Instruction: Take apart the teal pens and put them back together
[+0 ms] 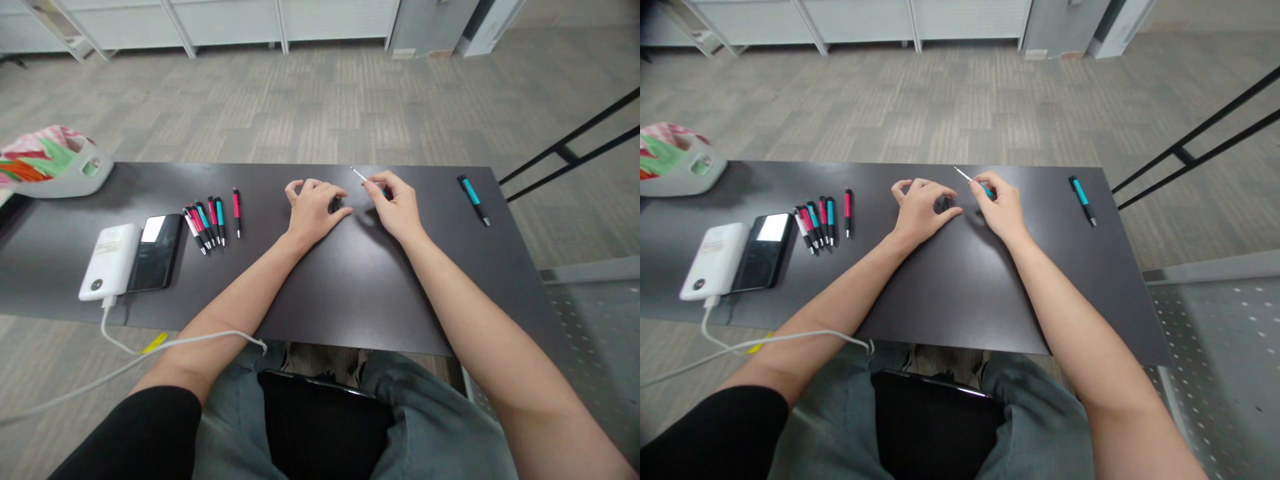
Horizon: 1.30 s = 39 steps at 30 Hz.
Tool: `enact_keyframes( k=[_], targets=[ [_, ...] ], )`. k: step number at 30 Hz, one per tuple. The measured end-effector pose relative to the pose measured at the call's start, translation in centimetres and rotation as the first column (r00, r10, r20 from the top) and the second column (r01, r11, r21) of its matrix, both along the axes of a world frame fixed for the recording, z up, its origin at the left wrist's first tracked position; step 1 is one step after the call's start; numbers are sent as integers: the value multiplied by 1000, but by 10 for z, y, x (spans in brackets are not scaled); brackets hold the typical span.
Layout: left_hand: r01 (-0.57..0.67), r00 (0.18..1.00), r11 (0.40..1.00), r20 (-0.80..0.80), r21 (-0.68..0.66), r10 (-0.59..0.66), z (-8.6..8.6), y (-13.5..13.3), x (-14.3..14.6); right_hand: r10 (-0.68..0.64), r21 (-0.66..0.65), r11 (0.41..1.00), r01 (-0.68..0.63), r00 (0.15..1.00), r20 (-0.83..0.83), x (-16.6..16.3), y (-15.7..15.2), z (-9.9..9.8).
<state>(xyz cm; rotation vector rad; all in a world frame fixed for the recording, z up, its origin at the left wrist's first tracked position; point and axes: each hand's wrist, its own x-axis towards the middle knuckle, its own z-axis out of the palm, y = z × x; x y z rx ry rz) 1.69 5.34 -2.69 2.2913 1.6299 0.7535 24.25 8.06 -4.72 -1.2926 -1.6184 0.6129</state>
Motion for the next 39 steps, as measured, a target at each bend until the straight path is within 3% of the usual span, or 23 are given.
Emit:
enact_keyframes(
  k=[8, 14, 19, 22, 27, 30, 33, 36, 39],
  targets=[
    [64, 998, 995, -22, 76, -63, -3, -1, -5, 7, -8, 1000, -7, 999, 40, 4, 2, -3],
    [-26, 986, 988, 167, 155, 0, -15, 6, -7, 58, 7, 998, -59, 995, 76, 6, 1, -3],
    [39, 894, 992, 438, 123, -89, -26, 22, -14, 226, 16, 973, -230, 966, 128, 2, -7, 5],
    [89, 813, 983, 558, 163, -166, -27, 29, -15, 254, 14, 966, -258, 958, 130, 1, -9, 5],
    [-127, 725, 958, 684, 258, -88, -21, 29, -16, 139, 9, 990, -139, 990, 12, 6, 3, -7],
    [-139, 808, 917, 578, 374, -113, -20, 22, -19, 13, -23, 1000, -15, 995, -100, 9, 11, -13],
    [73, 904, 892, 349, 446, -248, -18, 12, -17, -22, -70, 997, 11, 986, -167, 8, 15, -13],
    [327, 912, 872, 122, 364, -393, -15, 6, -12, -14, -92, 996, -4, 982, -186, 6, 14, -10],
    [443, 892, 870, -11, 216, -452, -10, 3, -8, 1, -77, 997, -14, 985, -171, 7, 14, -12]
  ],
)
